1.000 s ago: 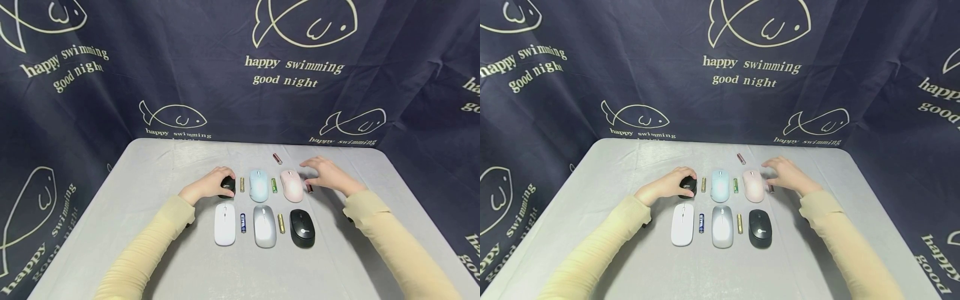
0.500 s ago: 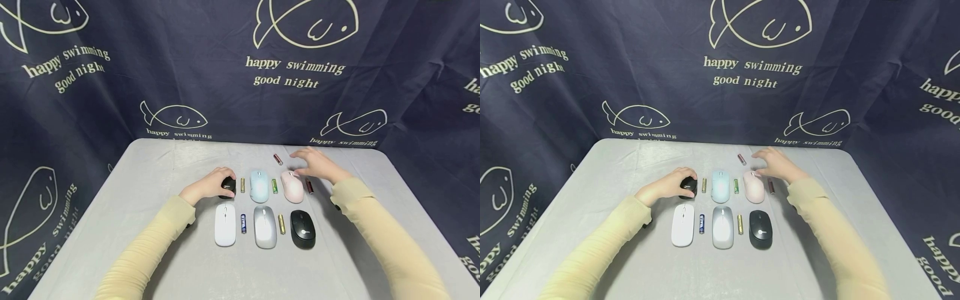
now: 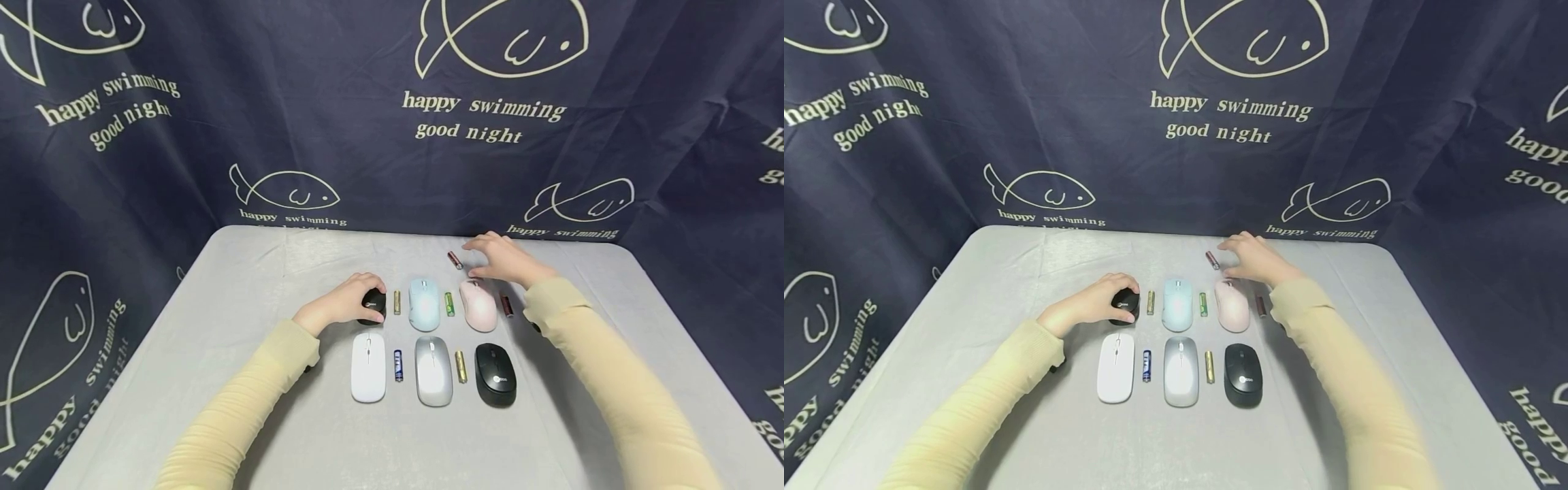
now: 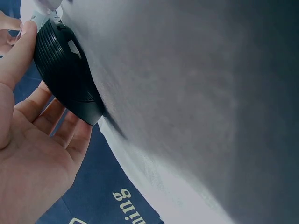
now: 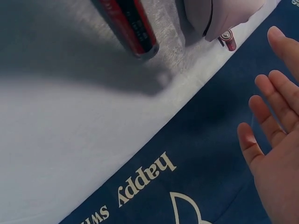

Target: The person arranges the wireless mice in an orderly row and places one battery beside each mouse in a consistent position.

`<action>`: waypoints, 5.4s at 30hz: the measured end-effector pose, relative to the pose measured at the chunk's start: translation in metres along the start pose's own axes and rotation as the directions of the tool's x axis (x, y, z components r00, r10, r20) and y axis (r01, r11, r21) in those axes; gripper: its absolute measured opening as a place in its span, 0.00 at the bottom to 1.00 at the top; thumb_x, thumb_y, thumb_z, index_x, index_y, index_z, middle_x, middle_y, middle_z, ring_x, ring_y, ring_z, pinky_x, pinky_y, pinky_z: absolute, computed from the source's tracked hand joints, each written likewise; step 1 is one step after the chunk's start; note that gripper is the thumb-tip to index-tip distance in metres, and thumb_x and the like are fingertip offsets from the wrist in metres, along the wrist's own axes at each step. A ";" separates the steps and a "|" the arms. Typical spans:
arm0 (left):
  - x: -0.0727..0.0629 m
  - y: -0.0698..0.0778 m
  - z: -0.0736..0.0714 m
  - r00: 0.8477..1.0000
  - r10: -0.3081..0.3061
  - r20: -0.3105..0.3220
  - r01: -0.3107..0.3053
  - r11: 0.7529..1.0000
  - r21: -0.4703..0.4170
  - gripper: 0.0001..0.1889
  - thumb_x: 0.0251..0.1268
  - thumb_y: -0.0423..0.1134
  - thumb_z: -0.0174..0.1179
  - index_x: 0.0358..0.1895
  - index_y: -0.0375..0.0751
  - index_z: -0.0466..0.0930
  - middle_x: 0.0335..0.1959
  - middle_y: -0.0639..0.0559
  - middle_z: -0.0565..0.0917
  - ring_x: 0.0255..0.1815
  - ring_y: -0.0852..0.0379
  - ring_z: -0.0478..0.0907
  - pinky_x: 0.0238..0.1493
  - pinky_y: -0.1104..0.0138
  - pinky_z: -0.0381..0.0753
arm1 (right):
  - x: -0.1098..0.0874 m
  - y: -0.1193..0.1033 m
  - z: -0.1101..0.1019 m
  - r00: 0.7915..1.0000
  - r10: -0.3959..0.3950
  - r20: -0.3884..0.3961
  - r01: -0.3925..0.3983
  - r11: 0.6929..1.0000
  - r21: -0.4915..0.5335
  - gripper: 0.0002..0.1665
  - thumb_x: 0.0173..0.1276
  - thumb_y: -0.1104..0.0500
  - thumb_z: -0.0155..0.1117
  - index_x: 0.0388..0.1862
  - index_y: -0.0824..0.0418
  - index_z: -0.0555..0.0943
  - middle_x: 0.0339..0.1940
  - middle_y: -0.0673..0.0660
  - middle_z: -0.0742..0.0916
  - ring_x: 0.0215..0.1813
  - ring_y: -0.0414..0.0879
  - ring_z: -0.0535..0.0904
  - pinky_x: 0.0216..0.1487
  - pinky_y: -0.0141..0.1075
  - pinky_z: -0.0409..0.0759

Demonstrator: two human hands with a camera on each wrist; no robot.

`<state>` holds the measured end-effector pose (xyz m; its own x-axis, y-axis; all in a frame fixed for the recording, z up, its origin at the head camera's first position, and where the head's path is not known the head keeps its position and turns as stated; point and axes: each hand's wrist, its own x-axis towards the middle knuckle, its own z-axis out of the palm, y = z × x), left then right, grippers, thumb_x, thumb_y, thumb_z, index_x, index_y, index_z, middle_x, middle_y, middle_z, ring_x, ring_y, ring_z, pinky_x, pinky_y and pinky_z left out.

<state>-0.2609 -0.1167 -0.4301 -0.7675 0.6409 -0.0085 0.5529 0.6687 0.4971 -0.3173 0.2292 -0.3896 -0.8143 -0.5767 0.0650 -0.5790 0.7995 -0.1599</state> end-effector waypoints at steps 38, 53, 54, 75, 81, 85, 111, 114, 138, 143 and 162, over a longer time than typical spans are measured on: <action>0.001 -0.001 0.000 1.000 -0.007 0.007 0.007 1.000 -0.005 0.27 0.51 0.47 0.71 0.52 0.41 0.74 0.58 0.46 0.74 0.60 0.48 0.67 0.63 0.57 0.65 | 0.042 -0.004 0.030 0.993 0.014 0.115 -0.001 0.994 -0.112 0.36 0.51 0.64 0.71 0.61 0.63 0.75 0.62 0.62 0.77 0.60 0.60 0.71 0.57 0.58 0.69; 0.001 -0.001 0.000 1.000 -0.004 0.006 0.004 1.000 -0.005 0.27 0.50 0.47 0.71 0.52 0.41 0.74 0.58 0.47 0.74 0.60 0.49 0.67 0.63 0.57 0.65 | 0.043 -0.005 0.034 0.994 0.040 0.102 -0.027 0.992 -0.120 0.32 0.52 0.66 0.68 0.60 0.64 0.76 0.59 0.63 0.79 0.61 0.62 0.72 0.58 0.59 0.68; 0.001 -0.001 0.000 1.000 -0.003 0.006 0.003 1.000 -0.004 0.27 0.50 0.47 0.71 0.52 0.41 0.74 0.58 0.47 0.74 0.59 0.49 0.67 0.63 0.57 0.65 | 0.043 -0.005 0.034 0.994 0.039 0.101 -0.027 0.992 -0.121 0.32 0.52 0.65 0.68 0.59 0.64 0.76 0.59 0.63 0.79 0.61 0.62 0.71 0.58 0.59 0.68; 0.001 -0.001 0.000 1.000 -0.009 0.006 0.009 1.000 -0.008 0.27 0.50 0.49 0.71 0.52 0.42 0.74 0.59 0.48 0.73 0.60 0.49 0.67 0.62 0.56 0.66 | 0.035 0.001 0.024 0.997 0.044 0.061 -0.039 0.995 -0.091 0.29 0.53 0.62 0.70 0.56 0.66 0.78 0.58 0.64 0.80 0.59 0.61 0.71 0.54 0.59 0.69; 0.000 -0.001 -0.002 1.000 -0.007 0.003 0.007 1.000 -0.005 0.28 0.50 0.49 0.71 0.53 0.41 0.74 0.59 0.47 0.73 0.60 0.48 0.67 0.63 0.56 0.66 | 0.027 -0.001 0.011 0.998 0.047 0.050 -0.043 0.996 -0.078 0.29 0.53 0.61 0.71 0.56 0.67 0.78 0.56 0.65 0.80 0.58 0.61 0.71 0.50 0.56 0.68; 0.000 0.001 -0.002 1.000 0.000 0.001 0.000 1.000 0.002 0.27 0.50 0.49 0.70 0.52 0.41 0.74 0.59 0.47 0.74 0.60 0.48 0.67 0.63 0.56 0.66 | 0.021 -0.002 0.004 0.996 0.059 0.065 -0.054 0.995 -0.079 0.30 0.55 0.60 0.71 0.57 0.67 0.77 0.57 0.65 0.79 0.58 0.61 0.71 0.49 0.54 0.68; 0.001 0.002 -0.001 1.000 -0.003 0.008 0.003 1.000 0.011 0.28 0.51 0.48 0.70 0.53 0.40 0.74 0.58 0.47 0.74 0.59 0.48 0.68 0.63 0.57 0.66 | -0.014 -0.003 -0.036 0.999 -0.008 -0.053 0.002 0.993 -0.116 0.27 0.54 0.56 0.69 0.54 0.63 0.79 0.54 0.62 0.81 0.55 0.59 0.73 0.42 0.54 0.71; 0.000 0.001 0.000 1.000 -0.005 0.009 0.005 1.000 0.005 0.28 0.51 0.48 0.70 0.53 0.40 0.74 0.58 0.47 0.74 0.59 0.48 0.68 0.62 0.57 0.66 | -0.018 -0.006 -0.041 0.998 -0.020 -0.063 0.013 0.994 -0.111 0.27 0.55 0.56 0.69 0.55 0.64 0.79 0.54 0.62 0.81 0.54 0.59 0.73 0.44 0.55 0.71; -0.002 0.003 -0.001 1.000 -0.004 0.003 0.004 1.000 -0.004 0.27 0.51 0.48 0.70 0.53 0.41 0.74 0.58 0.48 0.75 0.58 0.49 0.68 0.61 0.57 0.67 | -0.061 -0.031 -0.057 0.989 -0.053 -0.140 0.037 0.993 -0.113 0.30 0.51 0.56 0.72 0.54 0.65 0.79 0.50 0.62 0.83 0.55 0.59 0.73 0.46 0.56 0.69; -0.002 0.003 0.000 1.000 -0.001 0.000 0.001 1.000 -0.005 0.27 0.50 0.48 0.71 0.52 0.40 0.74 0.57 0.48 0.75 0.58 0.49 0.68 0.61 0.57 0.67 | -0.073 -0.037 -0.060 0.988 -0.064 -0.140 0.050 0.994 -0.101 0.30 0.51 0.56 0.72 0.53 0.65 0.79 0.52 0.61 0.83 0.55 0.58 0.73 0.45 0.53 0.68; -0.001 0.006 0.000 1.000 -0.004 0.007 0.004 1.000 -0.014 0.27 0.51 0.47 0.71 0.52 0.40 0.74 0.57 0.47 0.75 0.58 0.48 0.68 0.62 0.57 0.66 | -0.121 -0.042 -0.049 0.967 -0.104 -0.232 0.092 0.994 -0.061 0.29 0.47 0.58 0.74 0.51 0.65 0.80 0.46 0.58 0.84 0.53 0.55 0.74 0.47 0.51 0.68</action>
<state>-0.2566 -0.1127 -0.4273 -0.7676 0.6407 -0.0167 0.5449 0.6660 0.5094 -0.1963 0.2732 -0.3420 -0.7365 -0.6022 0.3081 -0.6532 0.7515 -0.0924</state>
